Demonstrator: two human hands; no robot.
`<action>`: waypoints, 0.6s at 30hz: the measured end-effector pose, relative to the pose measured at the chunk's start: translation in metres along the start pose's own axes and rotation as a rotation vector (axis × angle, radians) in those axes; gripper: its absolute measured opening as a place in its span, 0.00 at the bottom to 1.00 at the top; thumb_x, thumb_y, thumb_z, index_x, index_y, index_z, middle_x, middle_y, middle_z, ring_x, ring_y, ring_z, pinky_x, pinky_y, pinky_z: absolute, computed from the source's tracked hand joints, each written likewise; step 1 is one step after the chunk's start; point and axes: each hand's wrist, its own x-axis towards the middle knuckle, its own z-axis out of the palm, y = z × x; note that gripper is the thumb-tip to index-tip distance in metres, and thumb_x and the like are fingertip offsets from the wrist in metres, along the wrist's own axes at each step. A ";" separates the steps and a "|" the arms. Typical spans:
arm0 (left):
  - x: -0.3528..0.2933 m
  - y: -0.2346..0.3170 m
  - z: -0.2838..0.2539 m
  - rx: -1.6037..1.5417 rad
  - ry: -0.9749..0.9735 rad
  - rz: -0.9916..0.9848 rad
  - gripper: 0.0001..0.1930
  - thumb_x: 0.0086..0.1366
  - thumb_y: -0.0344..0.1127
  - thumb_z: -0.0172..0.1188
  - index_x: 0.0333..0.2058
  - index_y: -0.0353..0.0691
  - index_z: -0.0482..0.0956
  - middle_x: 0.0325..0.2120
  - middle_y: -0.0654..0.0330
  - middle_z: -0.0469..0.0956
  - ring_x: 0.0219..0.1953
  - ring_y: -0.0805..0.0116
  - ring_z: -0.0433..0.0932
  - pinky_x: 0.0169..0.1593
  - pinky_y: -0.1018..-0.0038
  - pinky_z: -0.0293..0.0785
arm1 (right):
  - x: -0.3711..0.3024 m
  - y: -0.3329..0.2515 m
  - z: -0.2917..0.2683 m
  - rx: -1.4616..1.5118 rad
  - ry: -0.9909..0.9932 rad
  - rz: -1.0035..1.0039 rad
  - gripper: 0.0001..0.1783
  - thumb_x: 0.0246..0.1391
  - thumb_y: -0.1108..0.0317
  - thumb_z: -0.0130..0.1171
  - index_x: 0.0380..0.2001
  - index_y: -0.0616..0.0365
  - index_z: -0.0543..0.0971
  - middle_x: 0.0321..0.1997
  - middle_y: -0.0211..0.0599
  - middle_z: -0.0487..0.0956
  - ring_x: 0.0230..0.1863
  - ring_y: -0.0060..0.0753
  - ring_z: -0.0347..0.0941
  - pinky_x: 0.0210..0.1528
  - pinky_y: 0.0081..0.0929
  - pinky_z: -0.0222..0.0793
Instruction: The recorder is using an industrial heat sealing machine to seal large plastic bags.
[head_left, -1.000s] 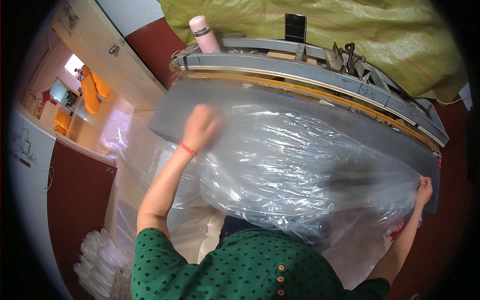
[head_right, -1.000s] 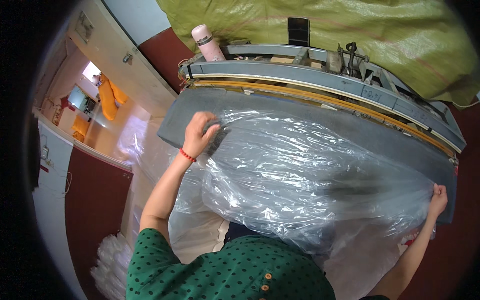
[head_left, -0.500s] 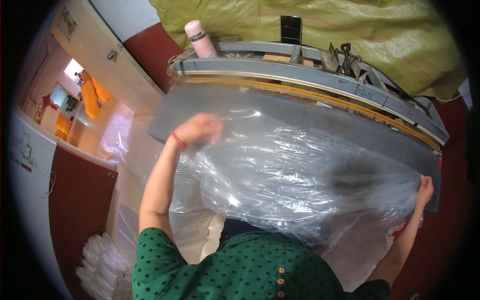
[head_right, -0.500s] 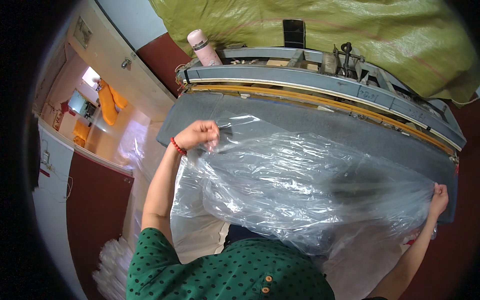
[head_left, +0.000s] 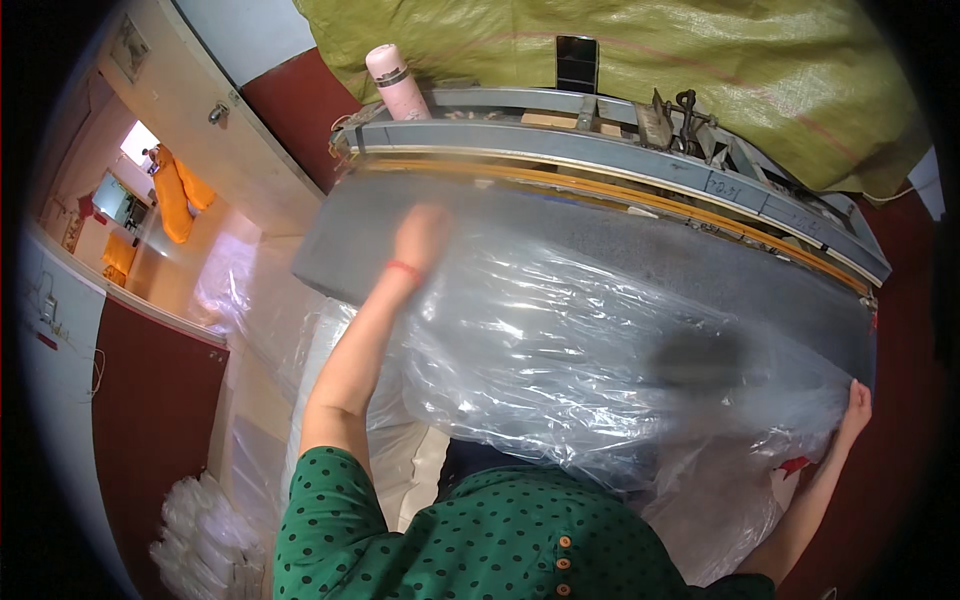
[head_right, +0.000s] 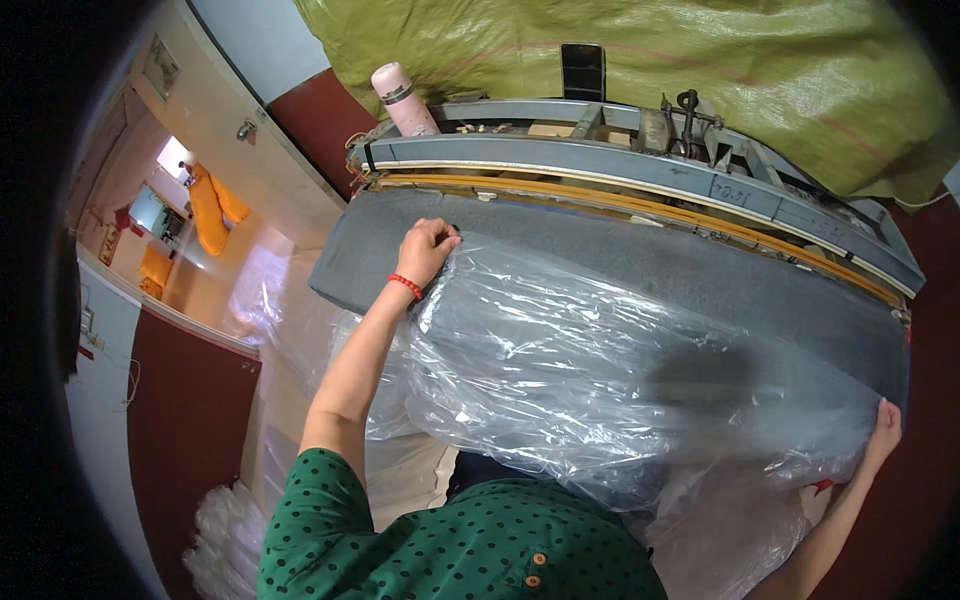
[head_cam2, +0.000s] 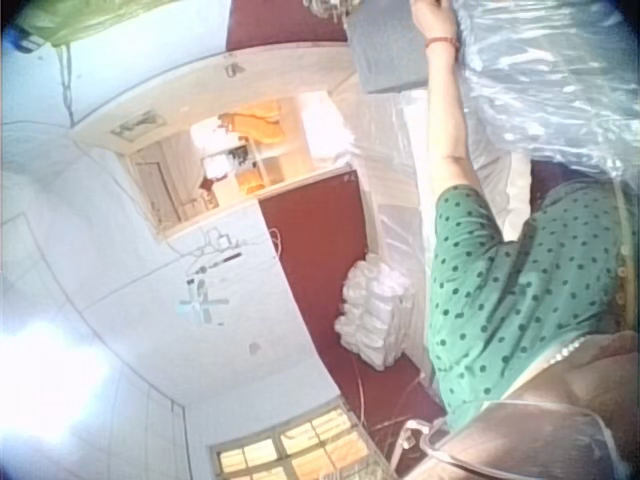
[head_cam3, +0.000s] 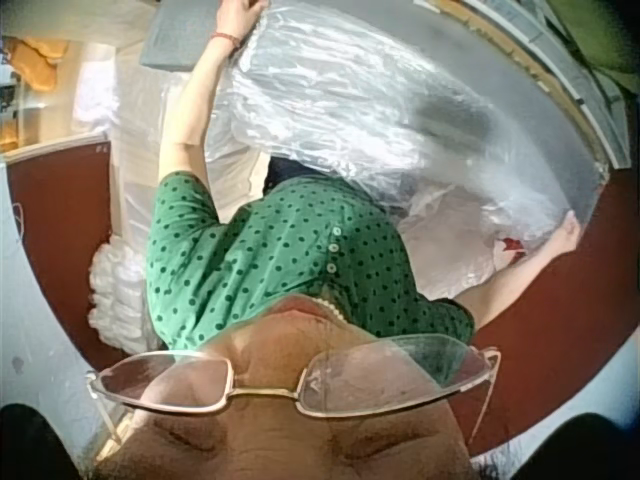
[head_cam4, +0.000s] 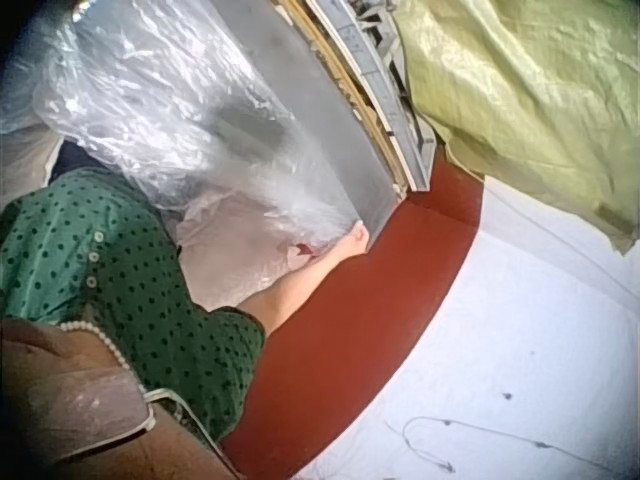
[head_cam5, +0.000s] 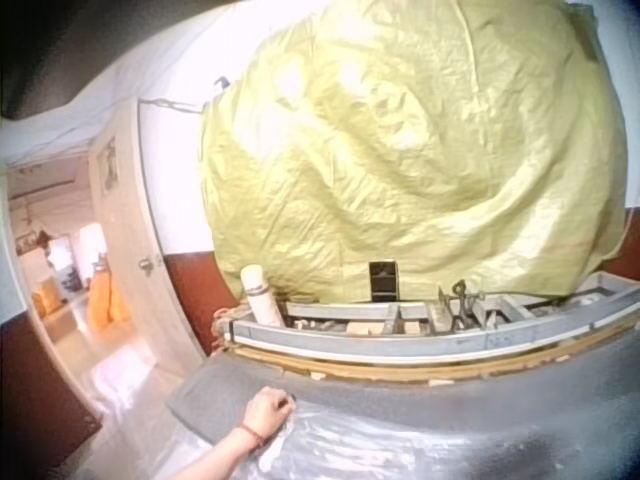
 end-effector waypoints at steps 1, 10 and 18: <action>-0.002 0.008 -0.003 -0.086 -0.010 -0.061 0.08 0.46 0.33 0.62 0.27 0.39 0.75 0.19 0.59 0.71 0.26 0.62 0.70 0.32 0.71 0.67 | -0.006 0.003 -0.008 0.074 0.028 0.039 0.12 0.50 0.62 0.55 0.25 0.61 0.73 0.24 0.21 0.68 0.28 0.15 0.59 0.33 0.14 0.57; -0.011 0.025 -0.012 0.003 -0.062 -0.018 0.12 0.44 0.35 0.63 0.30 0.42 0.76 0.21 0.60 0.72 0.31 0.64 0.69 0.35 0.72 0.66 | -0.017 0.013 -0.020 0.199 0.146 0.134 0.12 0.49 0.61 0.56 0.25 0.60 0.75 0.25 0.22 0.70 0.29 0.15 0.61 0.36 0.14 0.58; 0.026 0.005 0.011 -0.298 0.146 -0.181 0.08 0.57 0.35 0.45 0.26 0.36 0.69 0.20 0.55 0.71 0.24 0.64 0.71 0.31 0.71 0.68 | 0.072 0.064 0.013 0.163 0.120 0.117 0.10 0.50 0.63 0.54 0.25 0.60 0.75 0.23 0.27 0.72 0.27 0.17 0.64 0.31 0.17 0.62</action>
